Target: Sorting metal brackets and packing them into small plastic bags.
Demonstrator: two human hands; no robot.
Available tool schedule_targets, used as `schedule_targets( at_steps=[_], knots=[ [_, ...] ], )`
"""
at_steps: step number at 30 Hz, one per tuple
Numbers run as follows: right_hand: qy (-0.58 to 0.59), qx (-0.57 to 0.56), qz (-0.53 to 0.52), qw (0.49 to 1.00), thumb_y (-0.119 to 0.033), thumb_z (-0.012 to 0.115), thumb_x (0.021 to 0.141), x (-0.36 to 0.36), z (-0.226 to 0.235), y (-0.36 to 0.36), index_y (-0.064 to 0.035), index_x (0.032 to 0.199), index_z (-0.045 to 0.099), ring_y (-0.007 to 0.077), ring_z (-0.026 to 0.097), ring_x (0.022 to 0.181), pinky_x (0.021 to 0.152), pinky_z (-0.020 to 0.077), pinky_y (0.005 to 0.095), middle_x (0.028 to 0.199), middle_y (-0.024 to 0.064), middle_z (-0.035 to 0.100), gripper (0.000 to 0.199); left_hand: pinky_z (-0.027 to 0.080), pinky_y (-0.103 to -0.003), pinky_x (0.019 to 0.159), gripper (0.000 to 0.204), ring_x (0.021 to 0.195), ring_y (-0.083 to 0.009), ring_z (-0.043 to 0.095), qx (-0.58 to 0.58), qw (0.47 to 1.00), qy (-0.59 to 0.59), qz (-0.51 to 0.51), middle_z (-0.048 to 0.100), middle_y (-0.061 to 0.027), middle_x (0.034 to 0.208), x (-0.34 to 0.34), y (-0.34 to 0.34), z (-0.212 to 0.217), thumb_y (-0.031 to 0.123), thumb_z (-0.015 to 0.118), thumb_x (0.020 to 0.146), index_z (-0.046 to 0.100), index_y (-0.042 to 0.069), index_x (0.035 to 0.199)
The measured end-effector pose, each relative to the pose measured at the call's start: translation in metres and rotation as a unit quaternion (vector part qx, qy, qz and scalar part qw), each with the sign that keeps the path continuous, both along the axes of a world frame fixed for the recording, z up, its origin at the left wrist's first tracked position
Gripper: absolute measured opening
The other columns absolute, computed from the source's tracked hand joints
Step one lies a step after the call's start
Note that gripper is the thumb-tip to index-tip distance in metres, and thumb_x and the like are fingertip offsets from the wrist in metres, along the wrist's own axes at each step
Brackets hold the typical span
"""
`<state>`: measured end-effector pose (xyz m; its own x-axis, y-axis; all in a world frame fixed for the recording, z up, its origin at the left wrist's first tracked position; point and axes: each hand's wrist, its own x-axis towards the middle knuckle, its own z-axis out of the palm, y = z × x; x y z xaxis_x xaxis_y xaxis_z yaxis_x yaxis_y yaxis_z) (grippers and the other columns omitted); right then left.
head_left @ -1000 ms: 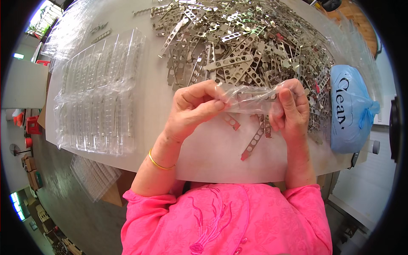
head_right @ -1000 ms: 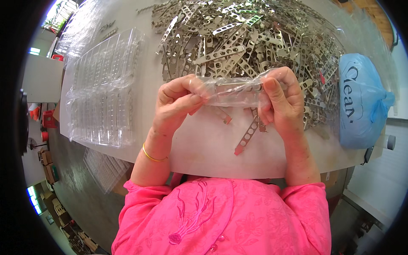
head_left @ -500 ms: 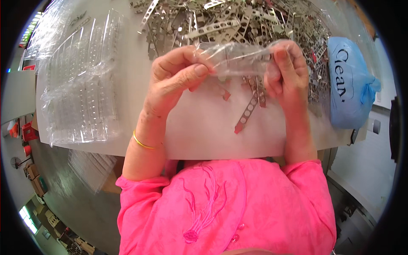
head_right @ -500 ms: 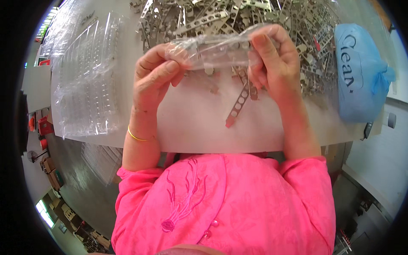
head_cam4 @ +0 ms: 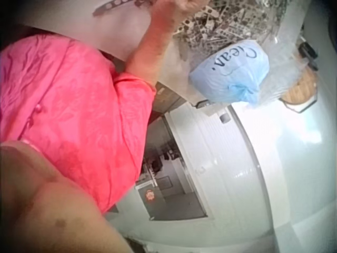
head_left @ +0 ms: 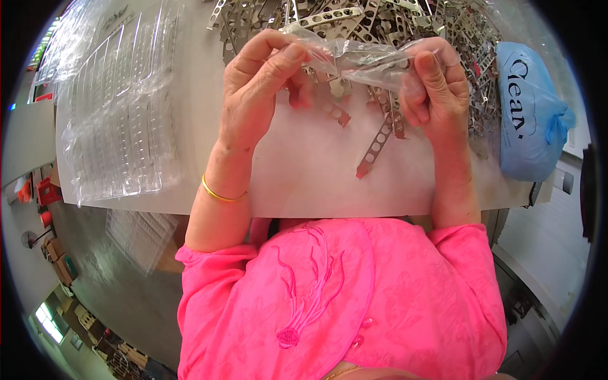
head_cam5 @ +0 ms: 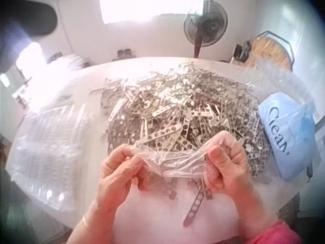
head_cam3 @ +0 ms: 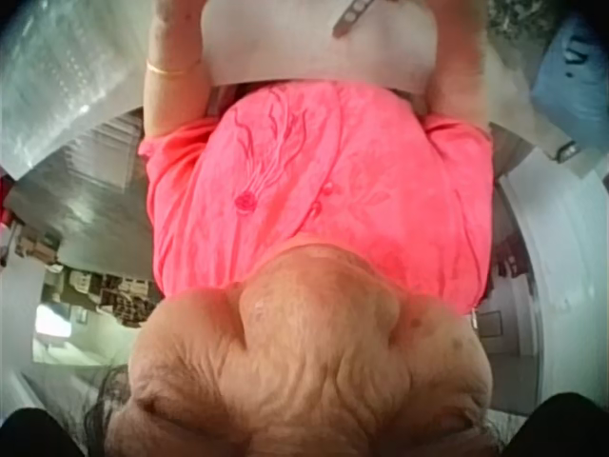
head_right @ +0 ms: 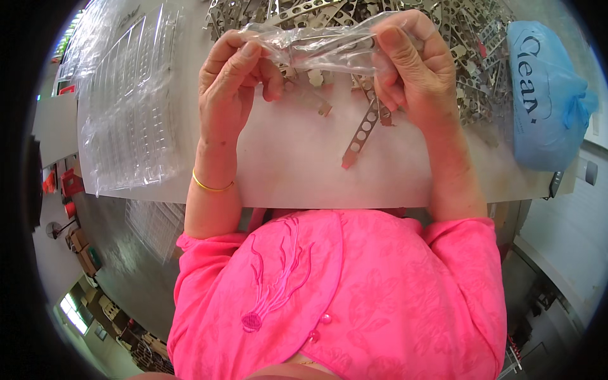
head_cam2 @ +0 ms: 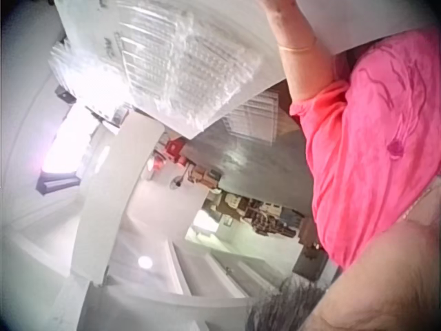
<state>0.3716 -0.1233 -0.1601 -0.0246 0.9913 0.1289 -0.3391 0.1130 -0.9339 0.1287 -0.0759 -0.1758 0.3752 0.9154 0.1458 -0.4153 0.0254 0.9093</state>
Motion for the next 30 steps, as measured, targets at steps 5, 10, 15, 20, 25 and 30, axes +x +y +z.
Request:
schedule_targets(
  at_steps=[5,10,15,20,25,30],
  knots=[
    [-0.058,0.028,-0.066,0.996,-0.022,0.052,0.105,-0.007,-0.001,0.001,-0.0071,0.105,0.061,0.0037,0.026,0.04,0.036,0.0275,0.0212,0.059,-0.0042,0.039,0.017,0.043,-0.023,0.054,0.012,0.06,-0.0093,0.056,0.015,0.999,-0.017,0.046,0.064,-0.0034,0.077,-0.004,0.004,-0.002,0.012,0.062,0.099,0.064,0.002,0.095],
    [-0.051,0.011,-0.087,0.995,-0.023,0.06,0.102,0.0,0.003,0.005,-0.0082,0.101,0.06,0.0046,0.033,0.042,0.037,0.0323,0.0231,0.058,-0.0012,0.047,0.015,0.043,-0.023,0.055,0.006,0.06,-0.0101,0.055,0.024,0.998,-0.006,0.06,0.061,-0.0031,0.076,-0.007,0.005,-0.004,0.006,0.065,0.094,0.063,0.001,0.091],
    [-0.069,0.01,-0.083,0.994,-0.02,0.063,0.1,-0.001,0.005,0.0,-0.0073,0.101,0.06,0.004,0.037,0.043,0.038,0.0322,0.0224,0.06,-0.0007,0.05,0.013,0.045,-0.024,0.059,0.004,0.065,-0.0102,0.056,0.038,0.997,-0.013,0.067,0.062,-0.0058,0.089,-0.008,0.004,-0.006,0.001,0.063,0.09,0.061,0.001,0.087],
    [-0.075,0.03,-0.075,0.994,-0.019,0.065,0.099,-0.002,0.007,-0.001,-0.0066,0.1,0.061,0.0036,0.038,0.044,0.038,0.0315,0.0211,0.06,-0.0013,0.051,0.013,0.047,-0.023,0.067,0.005,0.076,-0.0106,0.057,0.055,0.995,-0.012,0.084,0.061,-0.0076,0.102,-0.01,0.005,-0.008,-0.001,0.062,0.087,0.058,0.001,0.086],
    [-0.15,0.022,-0.062,0.987,-0.018,0.067,0.098,-0.002,0.008,-0.002,-0.0054,0.1,0.06,0.0031,0.039,0.042,0.038,0.0283,0.0213,0.058,-0.0026,0.052,0.015,0.049,-0.027,0.082,0.017,0.092,-0.0119,0.058,0.07,0.975,0.109,0.181,0.063,-0.0061,0.103,0.006,-0.008,0.008,0.005,0.068,0.089,0.063,0.0,0.105],
    [-0.127,0.0,0.007,0.992,-0.018,0.067,0.098,-0.001,0.003,-0.002,-0.0051,0.099,0.06,0.0029,0.041,0.041,0.038,0.0276,0.0218,0.057,-0.0025,0.052,0.015,0.049,-0.033,0.081,0.028,0.095,-0.0169,0.062,0.286,0.904,0.285,0.14,0.069,-0.0074,0.107,0.02,-0.014,0.015,0.014,0.075,0.088,0.067,0.003,0.111]
  ],
)
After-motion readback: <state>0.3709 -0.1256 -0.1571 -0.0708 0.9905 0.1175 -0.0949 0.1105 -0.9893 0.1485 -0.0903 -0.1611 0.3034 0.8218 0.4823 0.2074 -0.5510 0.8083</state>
